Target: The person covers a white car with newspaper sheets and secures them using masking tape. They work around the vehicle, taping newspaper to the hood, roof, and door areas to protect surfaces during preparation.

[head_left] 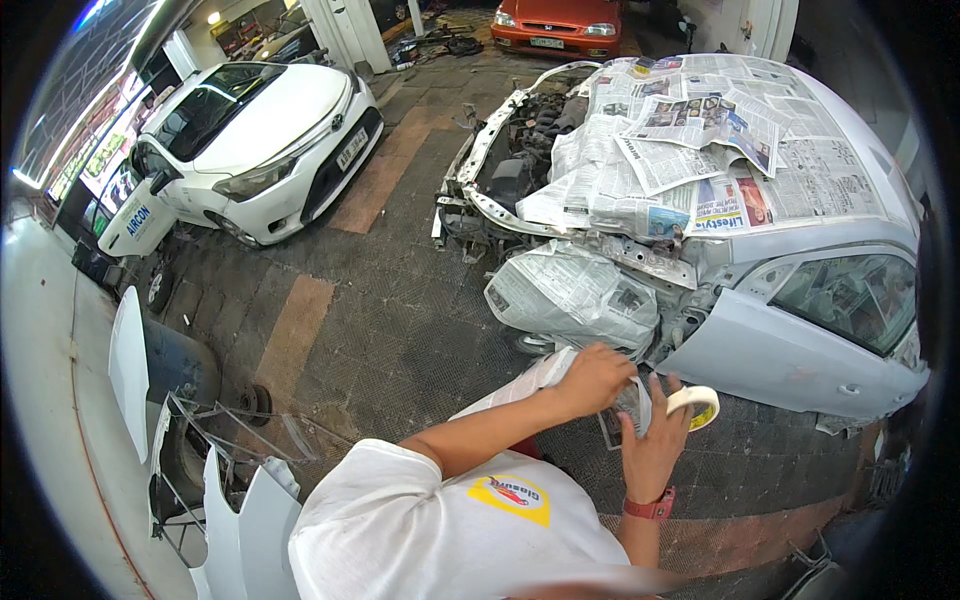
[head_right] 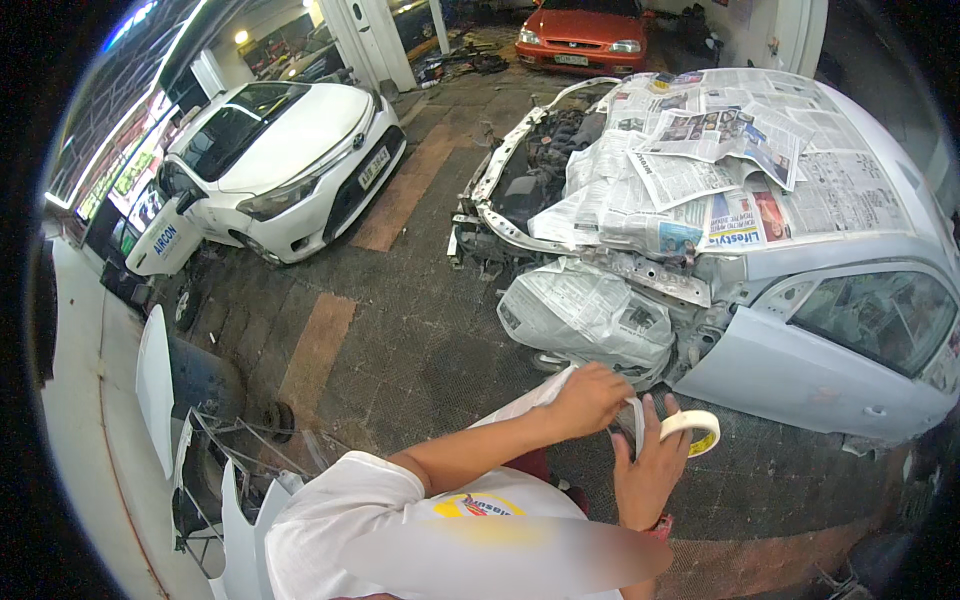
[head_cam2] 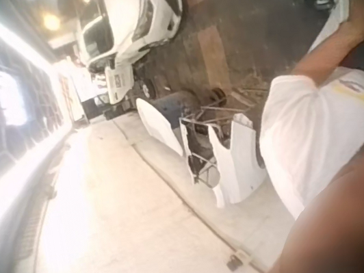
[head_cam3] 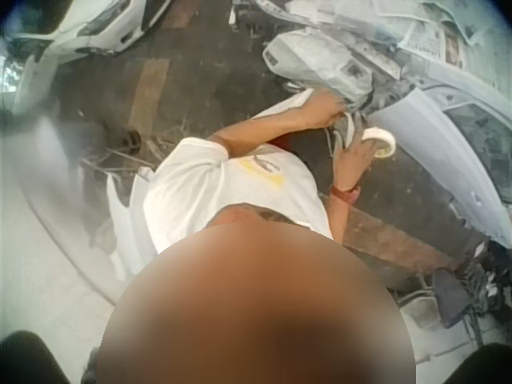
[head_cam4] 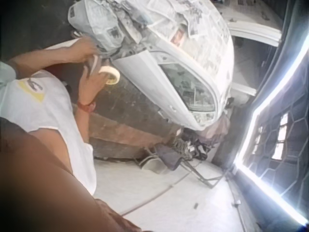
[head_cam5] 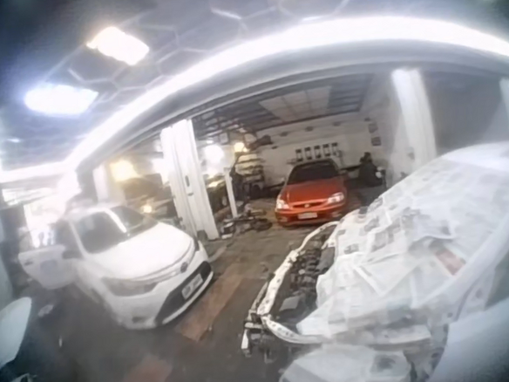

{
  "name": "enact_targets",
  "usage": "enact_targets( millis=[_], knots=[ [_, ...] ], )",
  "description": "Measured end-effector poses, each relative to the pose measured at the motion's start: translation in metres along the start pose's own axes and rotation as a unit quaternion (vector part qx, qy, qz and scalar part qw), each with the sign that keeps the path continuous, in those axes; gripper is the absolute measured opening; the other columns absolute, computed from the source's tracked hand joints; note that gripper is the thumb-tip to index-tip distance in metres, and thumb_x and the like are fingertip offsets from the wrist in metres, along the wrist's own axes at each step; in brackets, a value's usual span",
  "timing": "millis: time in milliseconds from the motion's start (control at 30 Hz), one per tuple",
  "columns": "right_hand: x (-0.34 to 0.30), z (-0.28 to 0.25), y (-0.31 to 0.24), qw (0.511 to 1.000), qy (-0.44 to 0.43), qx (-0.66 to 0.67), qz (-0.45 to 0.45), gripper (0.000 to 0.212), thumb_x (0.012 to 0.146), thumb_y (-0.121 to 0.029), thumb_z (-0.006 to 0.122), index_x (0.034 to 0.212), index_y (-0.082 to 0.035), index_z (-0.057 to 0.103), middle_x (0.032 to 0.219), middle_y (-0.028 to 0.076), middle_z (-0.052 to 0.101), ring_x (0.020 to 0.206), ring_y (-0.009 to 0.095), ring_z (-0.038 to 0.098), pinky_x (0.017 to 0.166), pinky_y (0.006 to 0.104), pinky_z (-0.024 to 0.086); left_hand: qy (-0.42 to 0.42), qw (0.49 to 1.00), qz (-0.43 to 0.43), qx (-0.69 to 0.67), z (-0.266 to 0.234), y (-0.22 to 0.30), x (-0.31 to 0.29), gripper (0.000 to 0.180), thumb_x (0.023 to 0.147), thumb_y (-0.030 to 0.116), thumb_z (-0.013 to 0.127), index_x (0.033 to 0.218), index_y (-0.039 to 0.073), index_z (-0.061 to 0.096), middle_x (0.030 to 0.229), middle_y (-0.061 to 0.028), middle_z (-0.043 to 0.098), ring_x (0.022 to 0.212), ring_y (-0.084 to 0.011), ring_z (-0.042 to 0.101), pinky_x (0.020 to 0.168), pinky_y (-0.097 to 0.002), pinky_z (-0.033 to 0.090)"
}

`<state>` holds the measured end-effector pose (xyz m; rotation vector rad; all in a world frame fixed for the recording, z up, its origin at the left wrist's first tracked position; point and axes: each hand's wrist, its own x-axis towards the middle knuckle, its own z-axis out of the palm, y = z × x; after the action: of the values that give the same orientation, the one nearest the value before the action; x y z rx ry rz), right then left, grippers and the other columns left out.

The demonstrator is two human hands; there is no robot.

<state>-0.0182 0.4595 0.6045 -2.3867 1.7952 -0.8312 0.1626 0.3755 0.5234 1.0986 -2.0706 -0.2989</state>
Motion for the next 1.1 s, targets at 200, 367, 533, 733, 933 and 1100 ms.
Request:
enact_targets(
  millis=[200, 367, 533, 733, 933, 1100],
  knots=[
    [0.009, -0.013, 0.033, 0.996, 0.002, 0.049, 0.081, 0.016, 0.092, -0.006, 0.074, 0.108, -0.006, 0.072, 0.097, 0.02, 0.062, 0.095, 0.045, 0.063, 0.08, 0.0561, 0.049, -0.072, 0.997, -0.03, -0.021, 0.003, 0.006, -0.033, 0.031, 0.084, 0.013, 0.08, 0.115, 0.016, 0.075, 0.101, -0.0047, 0.072, 0.104, -0.0294, 0.072, 0.093, -0.0446, 0.054],
    [0.011, -0.036, 0.046, 0.991, 0.034, 0.096, 0.09, 0.016, 0.092, -0.001, 0.071, 0.107, -0.004, 0.072, 0.096, 0.019, 0.065, 0.094, 0.044, 0.067, 0.083, 0.052, 0.051, -0.086, 0.982, -0.165, -0.007, 0.0, -0.041, -0.094, 0.036, 0.081, 0.008, 0.08, 0.116, 0.014, 0.08, 0.11, -0.0076, 0.079, 0.106, -0.0338, 0.075, 0.094, -0.0466, 0.058],
    [0.023, -0.065, 0.066, 0.989, 0.081, 0.075, 0.099, 0.017, 0.093, 0.0, 0.069, 0.11, -0.003, 0.073, 0.1, 0.02, 0.068, 0.095, 0.044, 0.067, 0.087, 0.0498, 0.052, -0.044, 0.961, -0.268, -0.044, -0.032, -0.081, -0.118, 0.033, 0.079, 0.001, 0.077, 0.11, 0.012, 0.083, 0.11, -0.012, 0.081, 0.105, -0.0366, 0.077, 0.094, -0.0464, 0.061],
    [0.026, -0.065, 0.12, 0.986, 0.077, 0.061, 0.137, 0.015, 0.1, -0.009, 0.072, 0.113, -0.003, 0.074, 0.105, 0.023, 0.071, 0.101, 0.046, 0.067, 0.089, 0.0505, 0.053, 0.035, 0.965, -0.259, 0.018, -0.131, -0.103, -0.072, 0.025, 0.086, 0.004, 0.081, 0.11, 0.008, 0.084, 0.109, -0.0146, 0.082, 0.104, -0.0355, 0.079, 0.091, -0.0438, 0.062],
    [-0.038, -0.018, 0.17, 0.972, 0.024, 0.053, 0.226, 0.013, 0.097, -0.011, 0.075, 0.109, -0.007, 0.077, 0.101, 0.021, 0.071, 0.096, 0.041, 0.068, 0.085, 0.0468, 0.052, -0.031, 0.96, -0.277, 0.011, -0.179, -0.083, -0.06, 0.019, 0.089, -0.002, 0.078, 0.106, 0.004, 0.084, 0.101, -0.0125, 0.082, 0.097, -0.0271, 0.079, 0.087, -0.0362, 0.059],
    [-0.11, 0.042, 0.177, 0.95, -0.021, 0.073, 0.302, 0.014, 0.094, -0.011, 0.076, 0.108, -0.01, 0.078, 0.103, 0.021, 0.071, 0.103, 0.043, 0.069, 0.09, 0.0489, 0.053, -0.1, 0.947, -0.303, -0.044, -0.168, -0.087, -0.096, 0.029, 0.085, -0.01, 0.074, 0.11, 0.002, 0.084, 0.099, -0.0096, 0.082, 0.095, -0.0213, 0.077, 0.087, -0.0348, 0.058]
  ],
)
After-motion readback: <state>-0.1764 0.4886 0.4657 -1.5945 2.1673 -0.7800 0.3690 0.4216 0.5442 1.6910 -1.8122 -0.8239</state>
